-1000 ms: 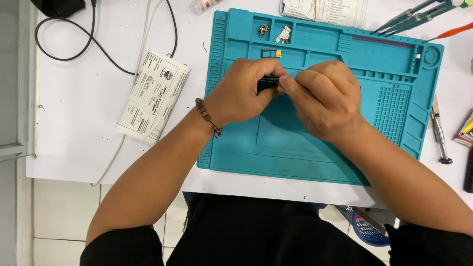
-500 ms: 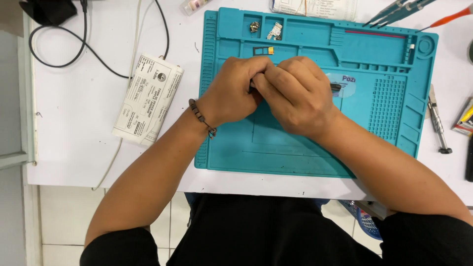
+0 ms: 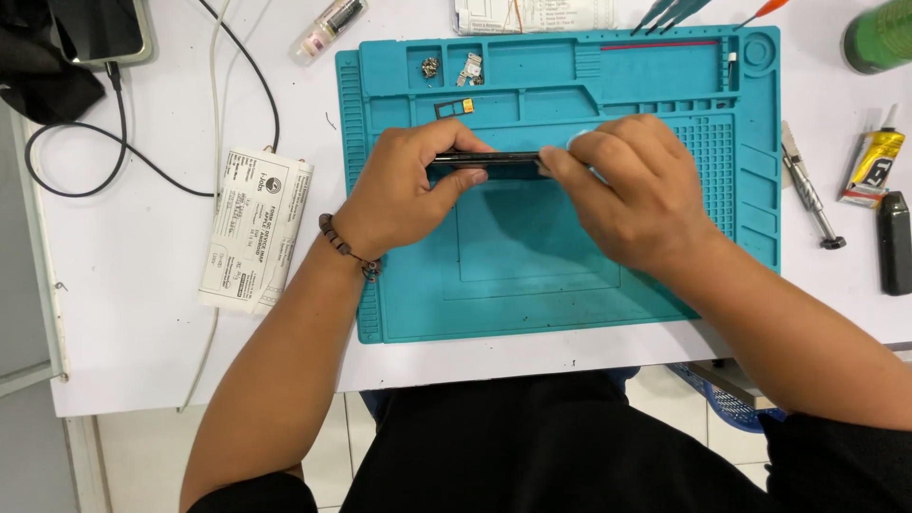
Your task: Using a heat gun and a prying tool to remove the back cover of a mobile phone for repair.
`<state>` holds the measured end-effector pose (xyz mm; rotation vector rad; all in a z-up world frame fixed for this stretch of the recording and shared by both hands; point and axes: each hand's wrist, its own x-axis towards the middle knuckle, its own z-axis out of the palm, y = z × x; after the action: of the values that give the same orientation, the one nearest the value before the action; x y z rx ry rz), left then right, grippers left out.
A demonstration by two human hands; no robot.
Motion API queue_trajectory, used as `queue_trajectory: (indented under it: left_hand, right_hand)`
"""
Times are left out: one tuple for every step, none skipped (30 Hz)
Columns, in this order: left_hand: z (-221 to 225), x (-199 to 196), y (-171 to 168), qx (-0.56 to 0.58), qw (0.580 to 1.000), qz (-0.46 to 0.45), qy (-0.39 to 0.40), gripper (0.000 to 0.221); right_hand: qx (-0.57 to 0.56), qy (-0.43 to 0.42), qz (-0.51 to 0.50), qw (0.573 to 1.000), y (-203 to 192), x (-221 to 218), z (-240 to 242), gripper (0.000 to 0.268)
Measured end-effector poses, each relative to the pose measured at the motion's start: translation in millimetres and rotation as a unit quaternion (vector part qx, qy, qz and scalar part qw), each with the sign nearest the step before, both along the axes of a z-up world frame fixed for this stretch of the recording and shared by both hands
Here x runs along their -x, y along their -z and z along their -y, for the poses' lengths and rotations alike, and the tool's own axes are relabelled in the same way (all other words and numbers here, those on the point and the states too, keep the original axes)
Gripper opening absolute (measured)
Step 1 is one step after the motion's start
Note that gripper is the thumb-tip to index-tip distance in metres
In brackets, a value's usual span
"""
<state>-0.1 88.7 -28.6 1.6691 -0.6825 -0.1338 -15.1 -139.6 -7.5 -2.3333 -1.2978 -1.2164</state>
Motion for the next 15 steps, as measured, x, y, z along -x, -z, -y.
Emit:
queue_trajectory:
  left_hand:
    - [-0.1,0.1,-0.3,-0.004,1.000,0.000,0.000,0.008]
    - [-0.2,0.2,0.2,-0.006,1.000,0.000,0.001,0.008]
    - [-0.2,-0.3,0.3,-0.009,1.000,0.003,0.002,0.008]
    - [0.2,-0.7,0.1,-0.012,1.000,0.006,0.002,0.009]
    - [0.6,-1.8,-1.2,-0.014,1.000,0.008,0.004,0.009]
    - [1.3,-2.8,-2.7,-0.020,1.000,0.016,0.002,0.010]
    - [1.9,-4.1,-4.6,-0.027,0.999,0.026,0.000,0.011]
    - [2.0,-5.4,-7.6,-0.030,0.999,0.028,0.003,0.011]
    - [2.2,-6.0,-10.4,-0.058,0.997,0.057,-0.005,0.015]
    - [2.4,-6.7,-13.2,-0.086,0.993,0.085,-0.013,0.018]
    - [4.2,-7.0,-8.8,-0.088,0.992,0.088,-0.010,0.018]
    - [5.8,-7.2,-4.4,-0.162,0.978,0.127,-0.024,0.013]
    - [6.5,-7.4,0.0,-0.235,0.957,0.166,-0.040,0.011]
    - [7.0,-6.7,-0.5,-0.238,0.956,0.169,-0.038,0.011]
    - [7.6,-5.4,-0.7,-0.257,0.949,0.178,-0.041,0.012]
  right_hand:
    - [0.001,0.005,-0.004,1.000,2.1,1.9,9.2,0.014]
    - [-0.001,0.007,-0.004,1.000,5.2,2.8,17.8,0.014]
    - [-0.010,0.011,-0.012,1.000,8.2,3.5,26.5,0.015]
    - [-0.018,0.015,-0.020,1.000,11.1,4.5,35.5,0.015]
    - [-0.021,0.017,-0.018,0.999,14.7,4.6,39.7,0.015]
    - [-0.034,0.018,-0.032,0.999,18.1,4.8,44.1,0.013]
    - [-0.048,0.019,-0.045,0.998,21.6,4.7,48.3,0.010]
    - [-0.051,0.021,-0.042,0.998,25.8,3.1,53.5,0.010]
    - [-0.060,0.023,-0.074,0.995,30.2,2.1,58.6,0.008]
    - [-0.070,0.025,-0.106,0.992,34.6,1.2,63.6,0.008]
    - [-0.072,0.027,-0.103,0.992,35.5,2.3,66.0,0.008]
    - [-0.069,0.026,-0.165,0.984,36.5,3.4,68.2,0.003]
    - [-0.066,0.024,-0.226,0.972,37.6,4.0,69.6,0.007]
    - [-0.069,0.024,-0.223,0.972,38.3,3.4,71.3,0.007]
    - [-0.074,0.017,-0.295,0.952,38.8,2.7,73.3,0.013]
